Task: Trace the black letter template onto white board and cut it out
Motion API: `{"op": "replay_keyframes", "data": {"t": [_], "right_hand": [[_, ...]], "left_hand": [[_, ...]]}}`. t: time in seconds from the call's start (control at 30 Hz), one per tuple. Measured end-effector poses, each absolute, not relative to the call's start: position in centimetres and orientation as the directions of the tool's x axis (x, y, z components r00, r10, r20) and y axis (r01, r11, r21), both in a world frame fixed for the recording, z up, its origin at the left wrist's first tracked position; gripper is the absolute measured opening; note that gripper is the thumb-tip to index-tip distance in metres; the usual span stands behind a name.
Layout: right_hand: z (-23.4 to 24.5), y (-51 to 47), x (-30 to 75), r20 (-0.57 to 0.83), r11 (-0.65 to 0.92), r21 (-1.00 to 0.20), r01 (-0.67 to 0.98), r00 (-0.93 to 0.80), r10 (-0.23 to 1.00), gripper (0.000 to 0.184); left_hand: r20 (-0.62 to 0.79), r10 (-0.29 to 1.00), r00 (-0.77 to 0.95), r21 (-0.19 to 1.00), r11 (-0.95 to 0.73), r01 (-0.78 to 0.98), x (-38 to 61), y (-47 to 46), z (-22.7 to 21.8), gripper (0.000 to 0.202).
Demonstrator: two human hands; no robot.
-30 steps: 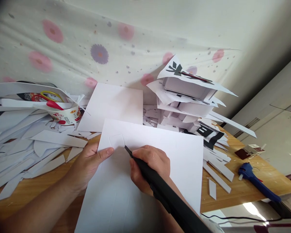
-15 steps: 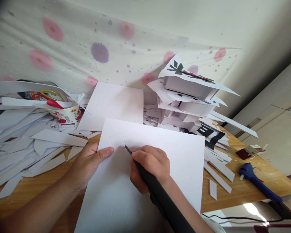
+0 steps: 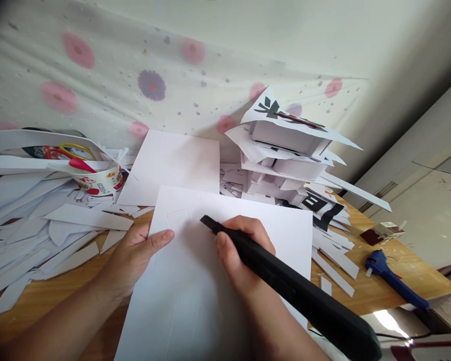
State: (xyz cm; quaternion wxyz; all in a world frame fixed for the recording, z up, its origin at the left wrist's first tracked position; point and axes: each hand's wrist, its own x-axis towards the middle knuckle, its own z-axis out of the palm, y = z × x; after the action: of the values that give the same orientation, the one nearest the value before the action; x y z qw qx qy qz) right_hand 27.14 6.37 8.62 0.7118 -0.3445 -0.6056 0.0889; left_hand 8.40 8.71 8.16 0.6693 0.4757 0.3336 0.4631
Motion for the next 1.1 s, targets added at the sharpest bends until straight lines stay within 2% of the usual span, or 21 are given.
{"op": "replay_keyframes", "data": {"t": [0.07, 0.17, 0.33, 0.47, 0.63, 0.73, 0.9, 1.1], "right_hand": [[8.9, 7.0, 26.6, 0.801, 0.759, -0.589, 0.279, 0.327, 0.501, 0.01], [9.8, 7.8, 25.7, 0.804, 0.732, -0.579, 0.358, 0.4, 0.44, 0.016], [10.9, 8.2, 24.6, 0.794, 0.661, -0.598, 0.453, 0.449, 0.411, 0.021], [11.4, 7.8, 23.8, 0.798, 0.636, -0.598, 0.487, 0.43, 0.422, 0.021], [11.3, 7.3, 23.4, 0.825, 0.62, -0.564, 0.546, 0.401, 0.397, 0.017], [11.0, 7.3, 23.7, 0.87, 0.63, -0.493, 0.6, 0.327, 0.37, 0.017], [11.2, 7.7, 23.9, 0.931, 0.606, -0.363, 0.708, 0.244, 0.272, 0.014], [11.7, 7.7, 23.6, 0.953, 0.586, -0.301, 0.753, 0.212, 0.216, 0.011]], "left_hand": [[0.006, 0.933, 0.36, 0.942, 0.116, -0.316, 8.4, 8.7, 8.3, 0.028], [0.035, 0.928, 0.371, 0.936, 0.1, -0.337, 8.2, 8.6, 8.5, 0.029], [0.042, 0.943, 0.329, 0.934, 0.08, -0.349, 8.0, 8.2, 8.2, 0.036], [0.057, 0.967, 0.249, 0.923, 0.044, -0.382, 8.6, 7.6, 8.2, 0.038], [-0.046, 0.973, 0.228, 0.891, 0.143, -0.432, 9.1, 7.1, 8.8, 0.042], [-0.102, 0.967, 0.232, 0.884, 0.196, -0.426, 9.1, 7.1, 9.0, 0.043], [-0.105, 0.964, 0.246, 0.897, 0.198, -0.394, 8.9, 7.3, 9.0, 0.047], [-0.083, 0.955, 0.285, 0.921, 0.183, -0.344, 8.5, 7.7, 8.3, 0.043]]}}
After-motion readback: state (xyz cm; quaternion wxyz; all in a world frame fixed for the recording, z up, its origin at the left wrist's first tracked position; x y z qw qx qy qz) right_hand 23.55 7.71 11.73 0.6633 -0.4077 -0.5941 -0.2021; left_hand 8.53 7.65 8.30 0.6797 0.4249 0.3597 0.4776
